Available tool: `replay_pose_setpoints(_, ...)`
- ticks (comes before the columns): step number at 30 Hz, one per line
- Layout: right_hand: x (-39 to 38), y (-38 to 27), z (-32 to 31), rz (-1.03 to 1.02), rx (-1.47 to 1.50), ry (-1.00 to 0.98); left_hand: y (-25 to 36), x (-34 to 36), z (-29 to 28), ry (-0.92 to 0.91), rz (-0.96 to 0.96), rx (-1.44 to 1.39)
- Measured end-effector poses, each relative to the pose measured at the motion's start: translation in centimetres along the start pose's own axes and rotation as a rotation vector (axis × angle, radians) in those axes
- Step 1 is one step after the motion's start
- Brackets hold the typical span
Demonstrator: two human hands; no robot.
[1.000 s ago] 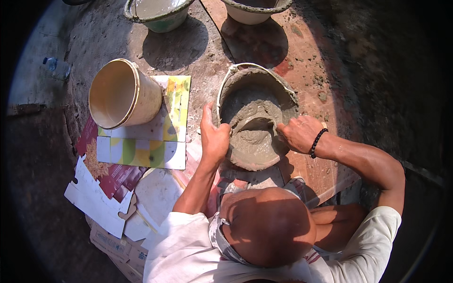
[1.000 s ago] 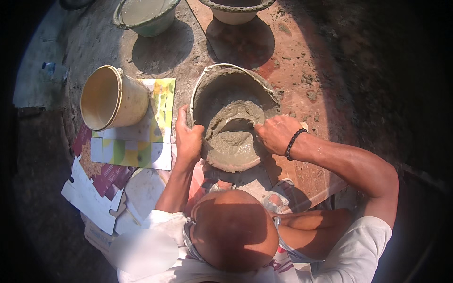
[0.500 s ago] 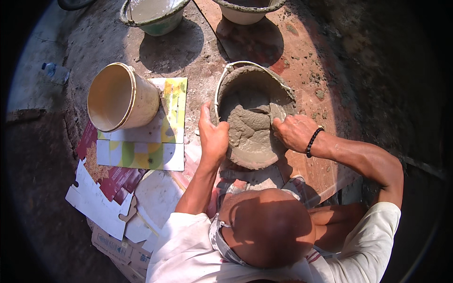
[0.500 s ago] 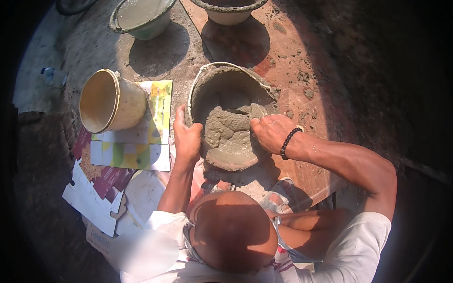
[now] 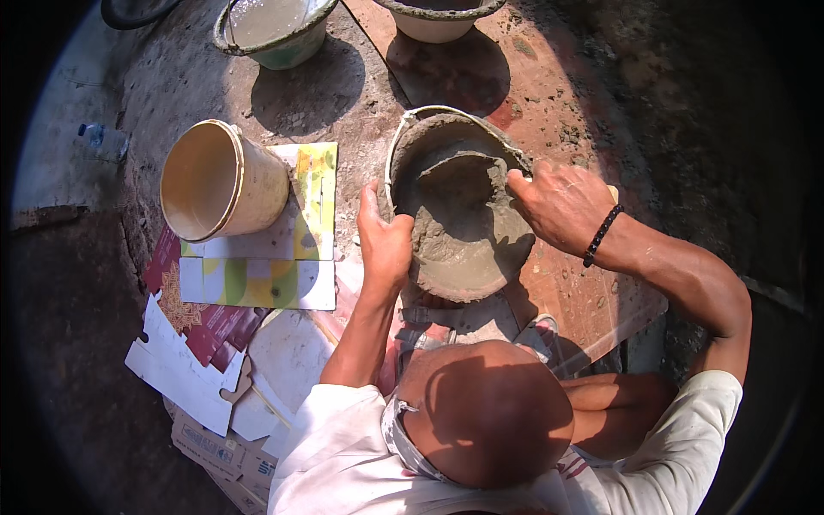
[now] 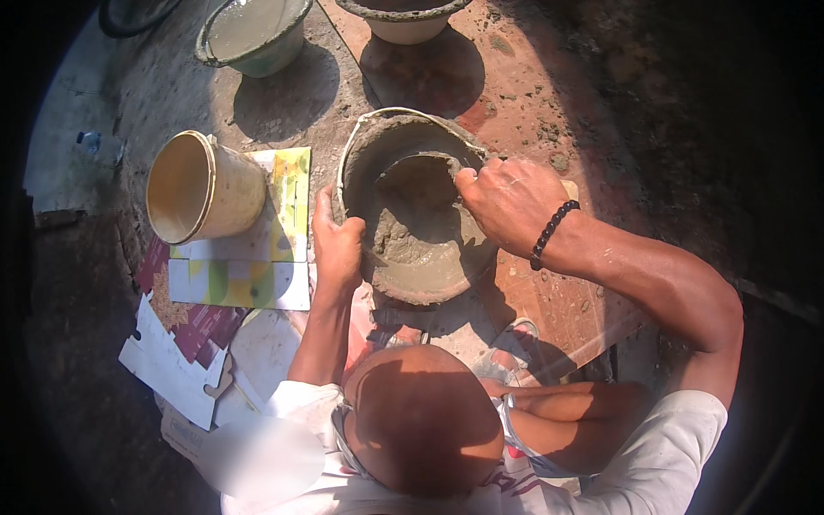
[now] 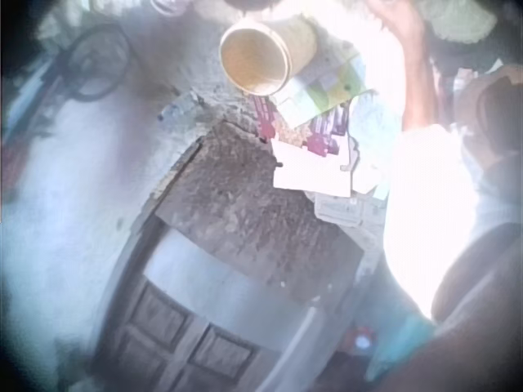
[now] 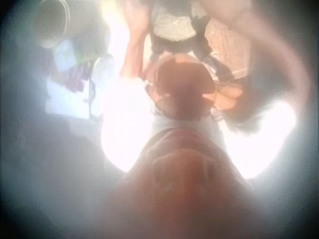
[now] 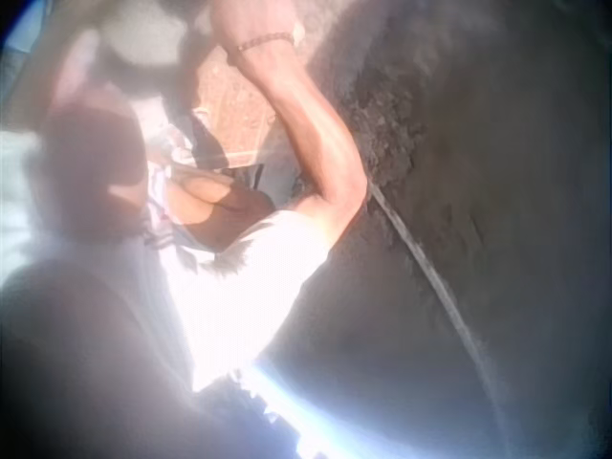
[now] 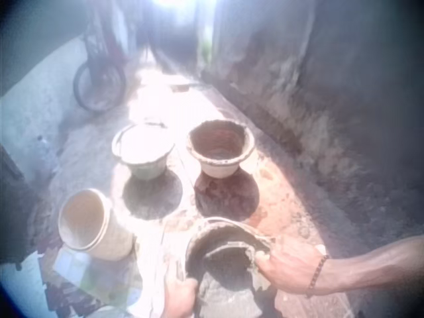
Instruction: The person mixes cement in a bucket using a trowel, then scoops the mixture and applies it to a wall. The person repeats the scooping and applying process multiple times.
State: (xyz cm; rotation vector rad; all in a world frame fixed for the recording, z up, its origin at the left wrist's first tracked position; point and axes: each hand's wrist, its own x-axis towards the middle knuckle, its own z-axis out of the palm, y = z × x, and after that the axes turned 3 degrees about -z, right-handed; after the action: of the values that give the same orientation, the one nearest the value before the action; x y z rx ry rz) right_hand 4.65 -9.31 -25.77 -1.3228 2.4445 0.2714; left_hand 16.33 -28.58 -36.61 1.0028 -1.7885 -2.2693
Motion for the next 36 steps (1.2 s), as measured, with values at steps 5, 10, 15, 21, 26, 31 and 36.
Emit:
replay_pose_setpoints(5,0.8,0.6,5.9,0.041,0.075,0.035,0.1,-0.6,2.1,-0.019,0.055,0.037)
replay_pose_setpoints(10,-2.7,-1.9,2.1,-0.091,0.219,-0.204,-0.3,-0.5,0.9,0.032,0.029,-0.055)
replay_pose_setpoints(15,-3.1,-2.1,4.3,-0.096,0.164,-0.083,-0.2,-0.5,1.4,0.010,-0.018,-0.052)
replay_pose_setpoints(21,-3.2,0.0,-0.7,0.032,0.069,0.008,-0.5,0.4,-0.4,0.005,-0.018,-0.098)
replay_pose_setpoints(26,-6.3,4.7,-2.7,0.230,0.151,-0.033,-1.6,0.7,-2.2,0.015,-0.064,-0.171)
replay_pose_setpoints(31,-10.3,10.0,3.9,0.371,0.577,0.142,-2.7,1.2,-2.5,-0.049,-0.073,-0.278)
replay_pose_setpoints(36,-11.8,8.1,8.4,0.575,1.223,0.178,-2.8,1.1,-3.2,0.001,-0.098,-0.264)
